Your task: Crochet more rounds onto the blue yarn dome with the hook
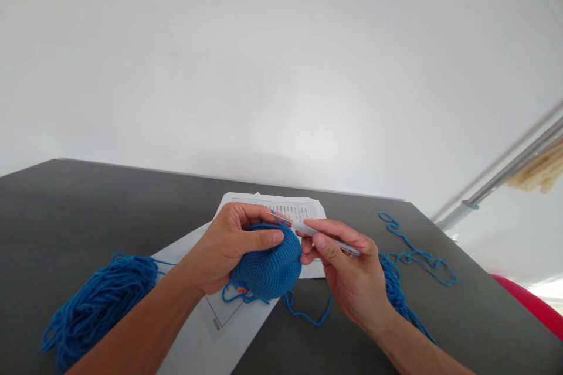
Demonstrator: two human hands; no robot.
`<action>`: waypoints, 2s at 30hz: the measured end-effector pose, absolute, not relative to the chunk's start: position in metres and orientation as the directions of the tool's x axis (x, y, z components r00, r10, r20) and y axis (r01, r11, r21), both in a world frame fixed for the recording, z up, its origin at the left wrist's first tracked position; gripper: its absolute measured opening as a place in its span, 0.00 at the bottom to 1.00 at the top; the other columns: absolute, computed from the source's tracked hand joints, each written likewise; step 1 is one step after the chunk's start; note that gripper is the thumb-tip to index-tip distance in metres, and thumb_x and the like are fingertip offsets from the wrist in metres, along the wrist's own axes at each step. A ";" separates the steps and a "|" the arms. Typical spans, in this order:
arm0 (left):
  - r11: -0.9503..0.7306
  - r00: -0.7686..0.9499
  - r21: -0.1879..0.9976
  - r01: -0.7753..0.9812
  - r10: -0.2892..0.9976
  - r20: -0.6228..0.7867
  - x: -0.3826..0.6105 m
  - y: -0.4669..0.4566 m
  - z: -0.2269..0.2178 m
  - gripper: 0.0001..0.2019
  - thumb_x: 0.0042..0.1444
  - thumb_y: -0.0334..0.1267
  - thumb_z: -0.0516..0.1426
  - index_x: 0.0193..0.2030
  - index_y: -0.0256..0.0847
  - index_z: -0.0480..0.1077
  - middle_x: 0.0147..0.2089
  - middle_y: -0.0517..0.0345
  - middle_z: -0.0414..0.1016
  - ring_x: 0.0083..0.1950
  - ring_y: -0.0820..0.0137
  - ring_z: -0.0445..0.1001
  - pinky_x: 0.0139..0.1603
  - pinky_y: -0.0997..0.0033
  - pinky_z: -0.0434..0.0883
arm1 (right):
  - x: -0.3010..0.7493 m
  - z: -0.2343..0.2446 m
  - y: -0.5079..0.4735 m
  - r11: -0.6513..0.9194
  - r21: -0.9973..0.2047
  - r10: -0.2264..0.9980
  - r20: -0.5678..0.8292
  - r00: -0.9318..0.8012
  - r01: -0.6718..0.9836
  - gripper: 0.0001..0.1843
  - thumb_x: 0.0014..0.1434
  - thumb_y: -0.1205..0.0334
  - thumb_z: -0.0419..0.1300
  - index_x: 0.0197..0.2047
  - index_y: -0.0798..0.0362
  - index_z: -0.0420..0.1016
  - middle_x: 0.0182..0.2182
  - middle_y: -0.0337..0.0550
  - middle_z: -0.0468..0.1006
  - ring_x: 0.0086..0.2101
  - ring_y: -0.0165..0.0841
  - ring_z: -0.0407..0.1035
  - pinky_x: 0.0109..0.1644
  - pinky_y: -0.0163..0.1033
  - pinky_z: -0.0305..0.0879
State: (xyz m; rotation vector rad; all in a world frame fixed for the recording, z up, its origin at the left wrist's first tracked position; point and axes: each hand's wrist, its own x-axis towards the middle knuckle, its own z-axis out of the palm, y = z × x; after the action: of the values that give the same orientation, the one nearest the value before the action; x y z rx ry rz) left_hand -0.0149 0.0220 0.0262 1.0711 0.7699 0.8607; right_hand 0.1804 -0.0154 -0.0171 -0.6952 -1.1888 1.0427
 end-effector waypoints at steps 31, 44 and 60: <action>0.080 0.417 0.986 -0.145 0.909 -0.012 -0.016 0.020 0.021 0.29 0.50 0.32 0.70 0.61 0.34 0.75 0.27 0.66 0.74 0.17 0.80 0.66 0.13 0.80 0.62 | 0.212 0.006 -0.008 0.652 -0.757 0.742 0.631 -0.226 0.029 0.10 0.64 0.67 0.68 0.48 0.48 0.87 0.33 0.44 0.85 0.32 0.33 0.80 0.36 0.37 0.80; 0.105 0.459 0.985 -0.138 0.888 -0.031 -0.017 0.023 0.017 0.27 0.49 0.33 0.70 0.58 0.36 0.78 0.30 0.61 0.77 0.17 0.79 0.67 0.14 0.80 0.62 | 0.224 0.011 -0.007 0.645 -0.764 0.728 0.609 -0.314 0.015 0.10 0.64 0.66 0.67 0.49 0.51 0.86 0.30 0.46 0.84 0.30 0.33 0.79 0.35 0.37 0.77; 0.036 0.388 0.996 -0.081 0.922 -0.002 -0.018 0.025 0.015 0.22 0.47 0.36 0.71 0.51 0.38 0.82 0.29 0.63 0.74 0.24 0.77 0.68 0.22 0.77 0.62 | 0.225 0.015 -0.008 0.710 -0.697 0.684 0.648 -0.337 0.100 0.13 0.64 0.71 0.66 0.50 0.50 0.85 0.30 0.46 0.84 0.31 0.35 0.78 0.33 0.40 0.76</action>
State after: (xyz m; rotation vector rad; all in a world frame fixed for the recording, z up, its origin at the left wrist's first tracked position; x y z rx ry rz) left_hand -0.0177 0.0252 0.0153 1.2949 0.8619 0.9395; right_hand 0.2254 -0.0083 0.0153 -0.6129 -1.8422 0.6792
